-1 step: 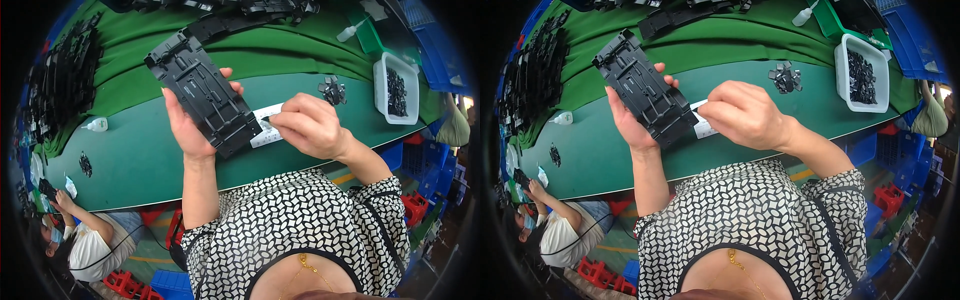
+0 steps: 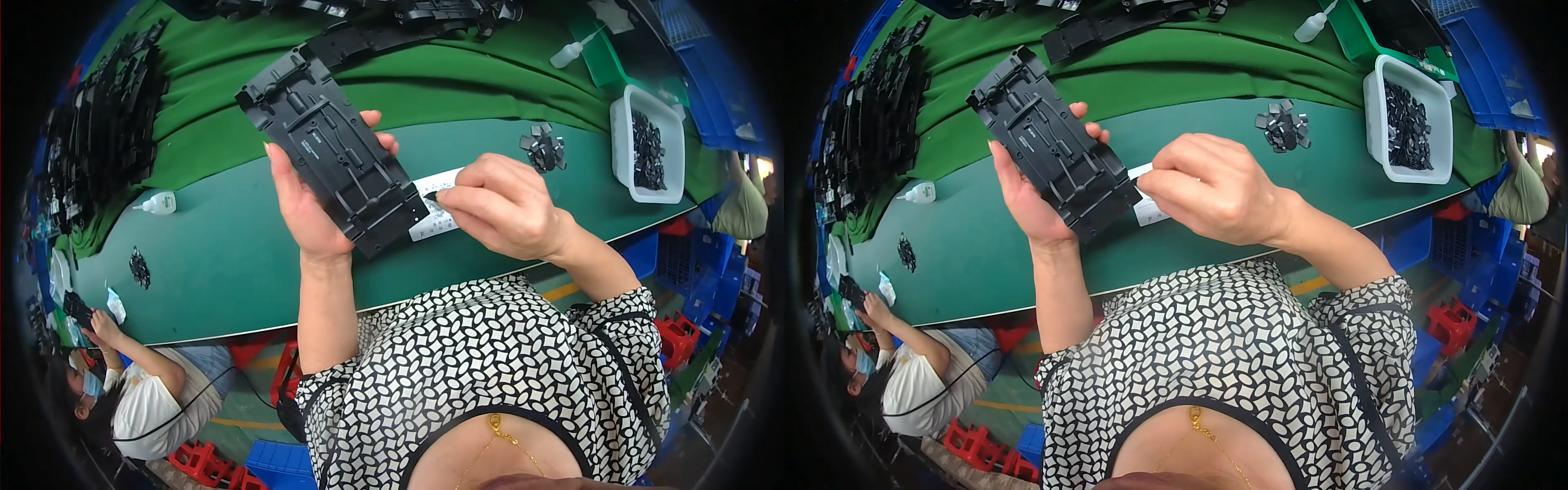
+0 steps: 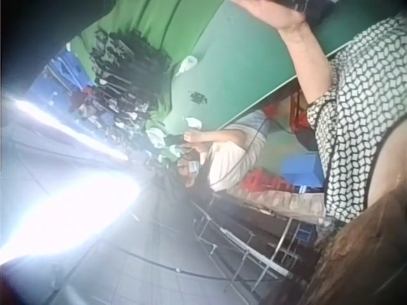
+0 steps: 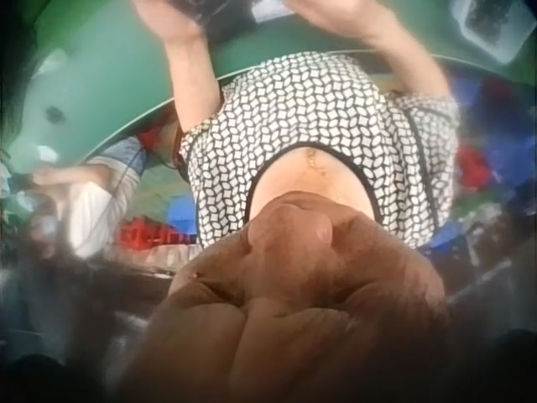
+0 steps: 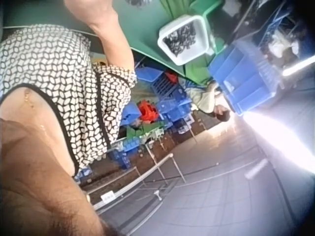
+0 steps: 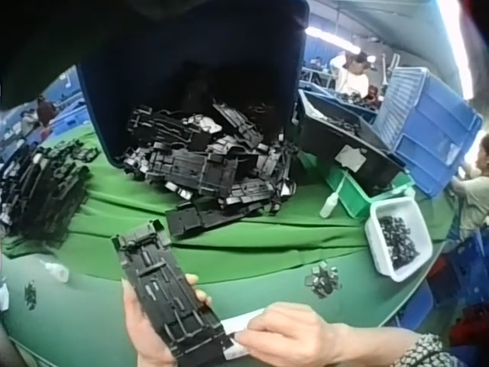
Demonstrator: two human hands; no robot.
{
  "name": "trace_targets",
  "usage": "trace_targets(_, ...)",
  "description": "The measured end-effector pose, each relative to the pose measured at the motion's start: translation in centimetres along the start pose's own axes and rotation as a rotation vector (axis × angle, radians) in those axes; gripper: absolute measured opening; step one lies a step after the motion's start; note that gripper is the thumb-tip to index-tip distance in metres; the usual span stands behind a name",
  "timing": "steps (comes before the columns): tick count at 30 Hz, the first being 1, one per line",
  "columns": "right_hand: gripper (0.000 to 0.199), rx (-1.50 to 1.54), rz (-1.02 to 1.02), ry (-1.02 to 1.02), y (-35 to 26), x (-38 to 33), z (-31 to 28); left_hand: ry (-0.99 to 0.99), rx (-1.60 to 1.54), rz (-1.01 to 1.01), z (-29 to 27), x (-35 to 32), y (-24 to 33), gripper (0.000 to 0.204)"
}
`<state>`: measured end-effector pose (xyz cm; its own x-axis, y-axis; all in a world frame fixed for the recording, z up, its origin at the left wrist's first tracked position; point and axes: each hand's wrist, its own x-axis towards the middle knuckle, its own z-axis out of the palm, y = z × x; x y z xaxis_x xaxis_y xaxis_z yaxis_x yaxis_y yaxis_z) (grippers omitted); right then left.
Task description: Assembling plastic components onto a toy car chassis at a factory workbench.
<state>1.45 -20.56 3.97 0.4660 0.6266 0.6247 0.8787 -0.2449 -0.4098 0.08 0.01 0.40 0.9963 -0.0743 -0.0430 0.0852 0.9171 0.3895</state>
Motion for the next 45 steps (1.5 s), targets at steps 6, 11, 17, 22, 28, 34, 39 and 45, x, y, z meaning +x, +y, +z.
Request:
trace_targets(6,0.028,-0.065,-0.093,-0.029,0.3,-0.2,1.0,-0.071,0.006,-0.009,-0.5,-0.1,0.0,0.076)
trace_targets(11,0.026,-0.073,-0.111,-0.074,0.4,-0.3,1.2,-0.128,-0.004,-0.016,-0.8,-0.2,0.0,0.076)
trace_targets(17,0.022,-0.107,-0.129,-0.093,0.2,-0.4,1.1,-0.13,0.015,-0.024,-0.8,-0.1,-0.1,0.075)
trace_targets(22,0.024,-0.1,-0.136,-0.126,0.0,-0.5,0.9,-0.144,0.003,-0.021,-0.9,-0.1,-0.2,0.075)
trace_targets(28,0.019,-0.132,-0.147,-0.097,0.1,-0.4,1.0,-0.142,0.02,-0.026,-0.7,0.0,-0.2,0.075)
trace_targets(34,0.019,-0.137,-0.15,-0.145,-0.2,0.0,1.1,-0.17,0.033,-0.009,-0.9,-0.3,-0.2,0.075)
trace_targets(39,0.025,-0.102,-0.138,-0.151,-0.1,-0.3,1.3,-0.17,0.041,0.002,-0.3,-0.3,-0.4,0.076)
trace_targets(45,0.011,0.136,0.222,0.091,-1.0,-0.7,0.8,-0.16,0.053,0.191,0.7,-0.6,-0.6,0.082)
